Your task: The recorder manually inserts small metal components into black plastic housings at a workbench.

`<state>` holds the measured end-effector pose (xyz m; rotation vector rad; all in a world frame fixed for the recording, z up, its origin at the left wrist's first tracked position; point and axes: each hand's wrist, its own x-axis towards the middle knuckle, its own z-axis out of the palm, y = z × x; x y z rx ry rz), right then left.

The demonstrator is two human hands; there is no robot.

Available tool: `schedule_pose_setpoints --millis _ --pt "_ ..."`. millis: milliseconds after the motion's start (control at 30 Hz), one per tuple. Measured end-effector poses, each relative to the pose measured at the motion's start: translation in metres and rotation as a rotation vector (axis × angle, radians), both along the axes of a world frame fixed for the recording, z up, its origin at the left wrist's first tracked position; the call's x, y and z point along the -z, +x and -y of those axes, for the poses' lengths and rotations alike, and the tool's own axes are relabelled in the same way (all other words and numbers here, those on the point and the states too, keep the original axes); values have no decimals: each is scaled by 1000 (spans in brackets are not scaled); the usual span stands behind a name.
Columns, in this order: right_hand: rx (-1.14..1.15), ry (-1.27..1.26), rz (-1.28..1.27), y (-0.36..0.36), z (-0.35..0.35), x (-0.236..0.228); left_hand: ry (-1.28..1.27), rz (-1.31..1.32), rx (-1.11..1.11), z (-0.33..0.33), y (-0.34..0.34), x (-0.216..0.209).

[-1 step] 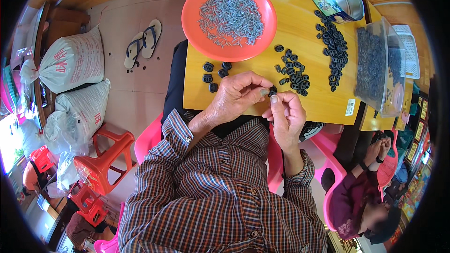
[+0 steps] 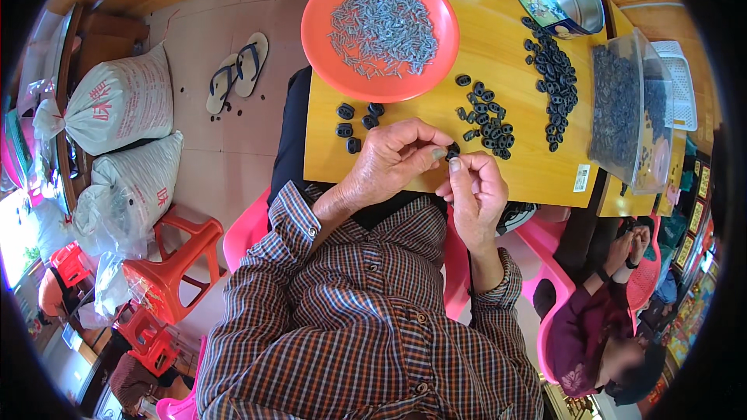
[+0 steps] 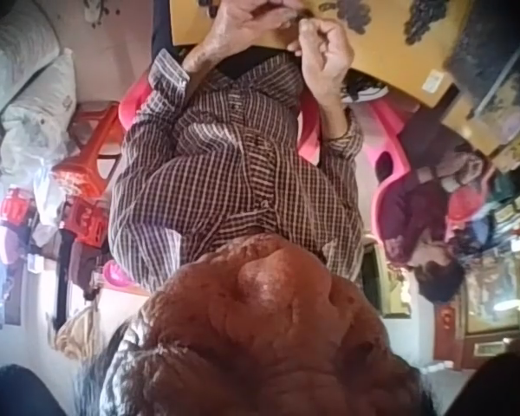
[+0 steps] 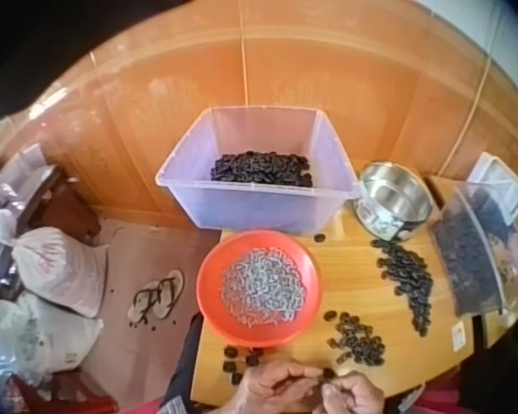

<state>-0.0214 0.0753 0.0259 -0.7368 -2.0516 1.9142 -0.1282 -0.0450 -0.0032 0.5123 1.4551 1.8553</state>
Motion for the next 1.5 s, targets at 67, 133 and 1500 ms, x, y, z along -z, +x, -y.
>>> schedule_pose_setpoints --millis 67,133,1500 --pt "11 98 -12 0 1 1 -45 -104 -27 -2 1 -1" --pt "-4 130 -19 1 0 2 -47 -136 -28 -2 0 0" --pt "-45 -22 29 1 -10 4 -112 -12 45 -4 3 4"
